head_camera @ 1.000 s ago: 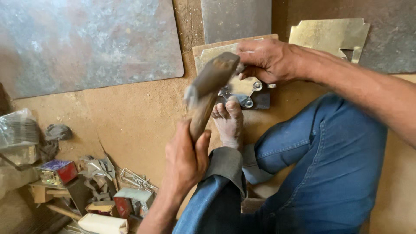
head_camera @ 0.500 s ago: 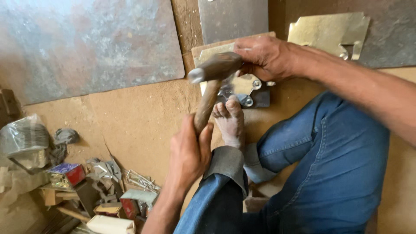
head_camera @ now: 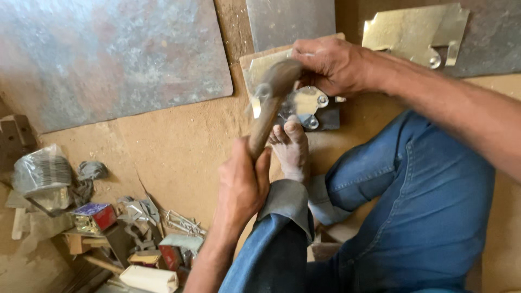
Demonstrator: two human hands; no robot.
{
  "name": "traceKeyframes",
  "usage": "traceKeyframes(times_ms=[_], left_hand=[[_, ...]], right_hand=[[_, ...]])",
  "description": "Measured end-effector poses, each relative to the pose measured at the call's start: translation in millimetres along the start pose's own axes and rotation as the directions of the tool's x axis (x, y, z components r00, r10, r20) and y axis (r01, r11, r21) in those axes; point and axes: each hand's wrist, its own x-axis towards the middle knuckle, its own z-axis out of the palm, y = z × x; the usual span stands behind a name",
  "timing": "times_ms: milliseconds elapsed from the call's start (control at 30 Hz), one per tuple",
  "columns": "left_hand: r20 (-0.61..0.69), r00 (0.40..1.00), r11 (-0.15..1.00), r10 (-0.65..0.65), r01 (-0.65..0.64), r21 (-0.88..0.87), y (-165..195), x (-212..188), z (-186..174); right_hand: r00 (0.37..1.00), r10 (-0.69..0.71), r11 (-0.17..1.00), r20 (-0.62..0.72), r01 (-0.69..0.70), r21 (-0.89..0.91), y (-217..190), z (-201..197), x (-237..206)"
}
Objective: The person sits on the workshop floor and hammers decorative brass-colored metal plates flat on a wooden block using a hammer, repositioning and turning each plate to work different areas, then sets finished plates aside and picks up the next one.
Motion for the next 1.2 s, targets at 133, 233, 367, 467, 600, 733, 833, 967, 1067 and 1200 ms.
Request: traceKeyframes(times_ms=[133, 233, 367, 467, 600, 733, 833, 967, 1067, 1200], left_hand=[[-0.104, 0.991, 0.982, 0.081, -0.097, -0.161, 1, 0, 1], [0.010, 0.998, 0.992, -0.061, 0.062, -0.105, 5, 4, 0], [-0.013, 0.998, 0.991, -0.055, 0.053, -0.123, 14, 4, -5], [-0.115, 0.991, 0.983, 0.061, -0.080, -0.168, 15, 6, -3], [0.001, 0.999, 0.998, -0.053, 0.053, -0.021, 8, 4, 2], [-0.025, 0.998, 0.997, -0.056, 0.057, 0.047, 3, -1, 4], [0.035, 0.992, 0.993, -0.119, 0.119, -0.024, 3, 0, 3], [-0.213, 0.963, 0.986, 0.165, -0.156, 0.061, 5, 6, 3], [-0.072, 0.997, 1.000, 0.031, -0.031, 0.002, 9, 11, 1], [-0.026, 0.997, 0.995, -0.073, 0.071, -0.065, 16, 13, -1]], right_hand=[[0.999, 0.044, 0.999, -0.005, -0.044, 0.026, 2, 2, 1], [0.997, 0.078, 0.997, 0.012, -0.078, -0.002, 2, 4, -2], [0.998, 0.063, 0.996, -0.022, -0.064, -0.055, 1, 4, -3], [0.990, 0.139, 0.990, -0.007, -0.139, -0.021, -1, 4, -2], [0.993, 0.112, 0.993, -0.030, -0.112, -0.026, -2, 4, -1], [0.993, 0.103, 0.994, -0.061, -0.105, -0.020, -1, 4, -3], [0.993, 0.102, 0.992, -0.060, -0.106, -0.073, 3, 7, -5], [0.993, 0.055, 0.997, -0.106, -0.059, -0.040, 7, 13, -5], [0.991, 0.066, 0.996, -0.117, -0.072, -0.044, 8, 14, -7], [0.988, 0.121, 0.988, -0.099, -0.129, -0.081, 5, 12, -6]])
